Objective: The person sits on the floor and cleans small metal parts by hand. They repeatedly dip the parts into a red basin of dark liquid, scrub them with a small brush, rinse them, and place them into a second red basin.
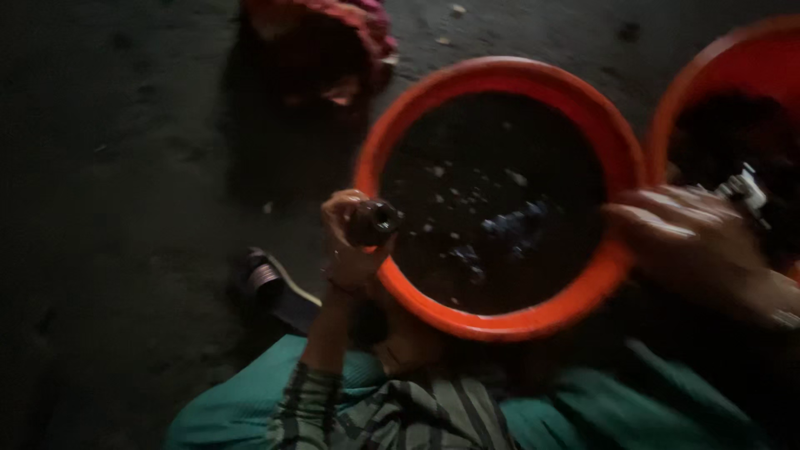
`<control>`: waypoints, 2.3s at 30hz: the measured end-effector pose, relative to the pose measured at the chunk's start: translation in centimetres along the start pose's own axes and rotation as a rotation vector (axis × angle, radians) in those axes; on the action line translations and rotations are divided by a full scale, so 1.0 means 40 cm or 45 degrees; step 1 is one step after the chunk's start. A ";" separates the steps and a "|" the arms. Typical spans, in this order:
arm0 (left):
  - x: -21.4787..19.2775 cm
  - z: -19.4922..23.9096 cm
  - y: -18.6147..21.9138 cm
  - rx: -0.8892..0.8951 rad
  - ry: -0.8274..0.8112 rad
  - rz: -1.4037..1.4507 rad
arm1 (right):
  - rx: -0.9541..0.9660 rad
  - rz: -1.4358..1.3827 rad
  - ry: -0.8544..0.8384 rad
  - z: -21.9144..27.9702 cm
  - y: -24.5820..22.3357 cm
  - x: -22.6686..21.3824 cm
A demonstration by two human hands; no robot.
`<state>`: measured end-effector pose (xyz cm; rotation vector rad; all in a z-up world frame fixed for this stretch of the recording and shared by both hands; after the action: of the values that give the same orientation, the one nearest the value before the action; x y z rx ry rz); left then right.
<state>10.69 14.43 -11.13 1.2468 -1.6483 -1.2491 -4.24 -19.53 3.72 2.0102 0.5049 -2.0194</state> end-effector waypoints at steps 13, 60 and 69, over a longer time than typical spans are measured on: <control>0.394 0.131 0.147 0.338 -0.063 -0.467 | 0.380 -0.460 0.348 -0.158 -0.135 0.134; 0.402 0.131 -0.084 -1.083 -0.170 0.576 | 0.756 -0.835 0.407 -0.097 -0.011 0.287; 0.363 0.116 -0.011 -0.876 -0.307 1.118 | 0.654 -1.145 0.666 -0.076 -0.038 0.270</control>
<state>2.47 1.75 -13.03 -0.0701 -1.4481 -1.2181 -2.30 -16.17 -6.93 3.0486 1.2994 -2.1789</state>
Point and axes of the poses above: each hand's wrist, its own z-axis away from the middle knuckle, its own x-axis out of the palm, y = z × x, the point moved 8 cm from there along -z, towards the middle knuckle, and after that the axes turned 9 degrees about -x, right-handed, at the moved point
